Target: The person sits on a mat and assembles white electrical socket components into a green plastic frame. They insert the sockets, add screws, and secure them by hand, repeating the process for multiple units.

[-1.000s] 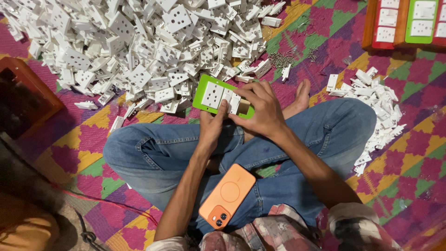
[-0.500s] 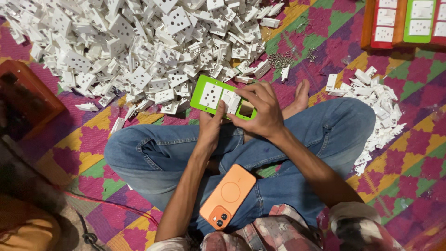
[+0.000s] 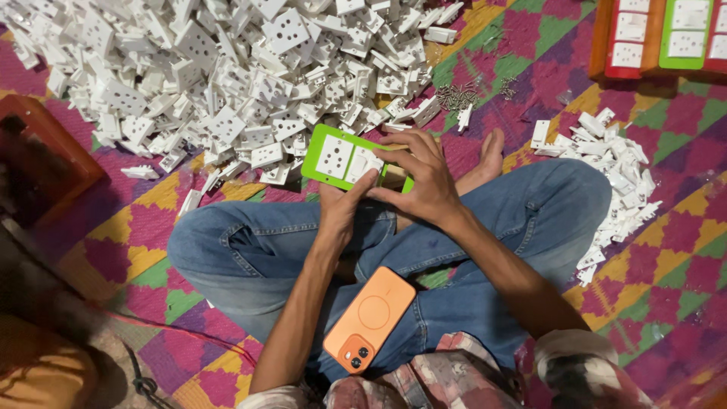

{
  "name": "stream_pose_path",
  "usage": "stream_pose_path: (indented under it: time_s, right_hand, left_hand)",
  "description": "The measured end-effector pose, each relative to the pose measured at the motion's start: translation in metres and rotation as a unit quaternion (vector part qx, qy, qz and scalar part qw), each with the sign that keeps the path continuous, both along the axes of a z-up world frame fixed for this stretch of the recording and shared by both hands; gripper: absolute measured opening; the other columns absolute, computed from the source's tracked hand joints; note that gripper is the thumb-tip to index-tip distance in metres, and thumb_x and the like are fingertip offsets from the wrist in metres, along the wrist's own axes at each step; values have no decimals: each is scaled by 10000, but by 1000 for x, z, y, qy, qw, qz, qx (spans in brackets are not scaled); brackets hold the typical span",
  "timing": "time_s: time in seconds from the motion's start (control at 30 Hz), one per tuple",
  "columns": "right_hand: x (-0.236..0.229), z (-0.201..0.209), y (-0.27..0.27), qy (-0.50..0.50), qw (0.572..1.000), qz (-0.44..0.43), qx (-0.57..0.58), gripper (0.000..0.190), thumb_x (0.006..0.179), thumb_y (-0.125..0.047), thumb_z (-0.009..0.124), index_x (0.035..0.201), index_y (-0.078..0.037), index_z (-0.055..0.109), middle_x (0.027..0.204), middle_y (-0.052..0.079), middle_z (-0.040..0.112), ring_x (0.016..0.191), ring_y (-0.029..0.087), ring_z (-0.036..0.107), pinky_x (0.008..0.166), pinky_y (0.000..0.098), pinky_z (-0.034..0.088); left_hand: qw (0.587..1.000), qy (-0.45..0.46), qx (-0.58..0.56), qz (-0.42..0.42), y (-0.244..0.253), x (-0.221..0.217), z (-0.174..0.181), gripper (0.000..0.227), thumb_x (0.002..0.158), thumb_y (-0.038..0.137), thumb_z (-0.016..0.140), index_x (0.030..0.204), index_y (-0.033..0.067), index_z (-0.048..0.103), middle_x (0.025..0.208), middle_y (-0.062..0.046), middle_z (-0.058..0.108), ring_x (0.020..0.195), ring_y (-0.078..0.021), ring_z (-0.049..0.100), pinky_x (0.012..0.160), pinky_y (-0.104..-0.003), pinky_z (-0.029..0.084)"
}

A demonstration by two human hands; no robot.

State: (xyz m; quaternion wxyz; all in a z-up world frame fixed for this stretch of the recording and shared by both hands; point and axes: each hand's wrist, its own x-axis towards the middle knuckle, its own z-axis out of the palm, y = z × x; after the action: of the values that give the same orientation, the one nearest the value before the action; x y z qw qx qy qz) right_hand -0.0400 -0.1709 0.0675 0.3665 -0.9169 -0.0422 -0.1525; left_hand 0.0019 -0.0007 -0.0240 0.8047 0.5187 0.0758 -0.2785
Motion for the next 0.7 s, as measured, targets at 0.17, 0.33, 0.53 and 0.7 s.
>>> stream_pose_path:
  time_s: [0.17,0.33,0.53,0.7]
  right_hand:
    - [7,3,-26,5,996,-17,82,519,792,-239,885,1237,-59,689,1325,143,610,1280,317,572,1083,453,453]
    - [24,6,-108,96,987,-129,-3,274,1027,-244,763,1249,-90,719,1175,111,697,1090,251,691,940,408,565]
    - [69,-50,-187,240,947,-58,-207,322,976,-293,788,1235,-108,740,1098,145,711,990,328,671,850,482,525]
    - [82,-99,-190,263,941,-97,-189,332,838,-219,847,1107,-65,730,1051,145,701,987,324,668,815,454,527]
  left_hand:
    - [999,-16,38,27,-1,5,8,353,800,55,853,1114,17,696,1026,-68,749,892,-142,723,795,-283,586]
    - [997,-39,62,31,1,6,14,344,803,82,866,1097,11,701,1022,-63,752,889,-133,721,797,-275,585]
    - [996,-42,82,20,-3,7,25,324,802,73,864,1076,2,708,1009,-68,758,875,-135,725,780,-269,587]
    - [995,-49,80,26,-4,13,38,307,810,54,858,1068,-6,703,1004,-73,753,869,-136,721,772,-270,583]
